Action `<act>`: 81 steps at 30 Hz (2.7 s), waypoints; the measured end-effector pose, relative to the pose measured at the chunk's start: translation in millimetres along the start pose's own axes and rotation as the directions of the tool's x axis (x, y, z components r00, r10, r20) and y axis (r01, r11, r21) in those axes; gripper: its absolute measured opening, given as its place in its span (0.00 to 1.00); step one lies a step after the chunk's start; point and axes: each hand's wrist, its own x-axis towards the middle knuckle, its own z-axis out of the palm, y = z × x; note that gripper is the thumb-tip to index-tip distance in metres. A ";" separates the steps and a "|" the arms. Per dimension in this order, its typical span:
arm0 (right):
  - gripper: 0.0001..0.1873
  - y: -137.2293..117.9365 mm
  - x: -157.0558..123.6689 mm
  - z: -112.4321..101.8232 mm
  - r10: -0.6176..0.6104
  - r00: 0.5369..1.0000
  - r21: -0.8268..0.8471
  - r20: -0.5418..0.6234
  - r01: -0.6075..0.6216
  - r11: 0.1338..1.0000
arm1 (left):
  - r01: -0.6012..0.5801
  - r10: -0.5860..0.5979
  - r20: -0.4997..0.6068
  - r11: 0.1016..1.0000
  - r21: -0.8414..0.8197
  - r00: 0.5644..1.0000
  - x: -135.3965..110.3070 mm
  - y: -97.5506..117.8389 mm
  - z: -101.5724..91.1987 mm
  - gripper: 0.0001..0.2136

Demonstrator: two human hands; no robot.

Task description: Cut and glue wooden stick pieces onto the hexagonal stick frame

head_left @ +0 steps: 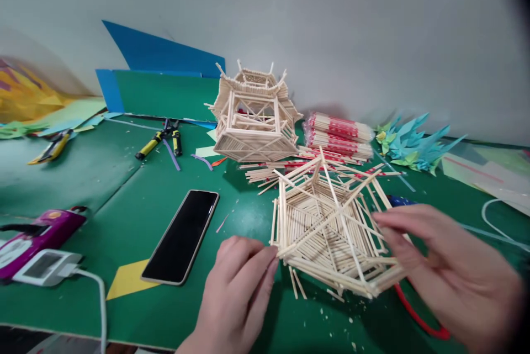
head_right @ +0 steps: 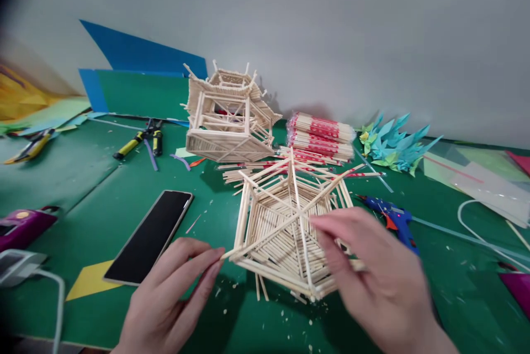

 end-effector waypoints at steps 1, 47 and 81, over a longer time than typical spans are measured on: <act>0.12 -16.3 9.4 5.3 -0.072 0.992 0.107 0.104 0.061 0.992 | -0.016 0.016 0.012 1.000 0.008 1.000 -1.1 -0.8 -0.3 0.08; 0.09 -48.5 33.3 48.1 -0.049 0.858 0.338 0.511 -0.148 0.929 | -0.088 0.086 0.089 0.996 0.016 0.992 -3.9 -10.0 2.3 0.11; 0.10 -54.0 35.2 49.7 -0.024 0.850 0.261 0.527 -0.135 0.956 | 0.096 -0.104 -0.062 0.989 -0.111 0.993 -10.6 -8.0 6.6 0.06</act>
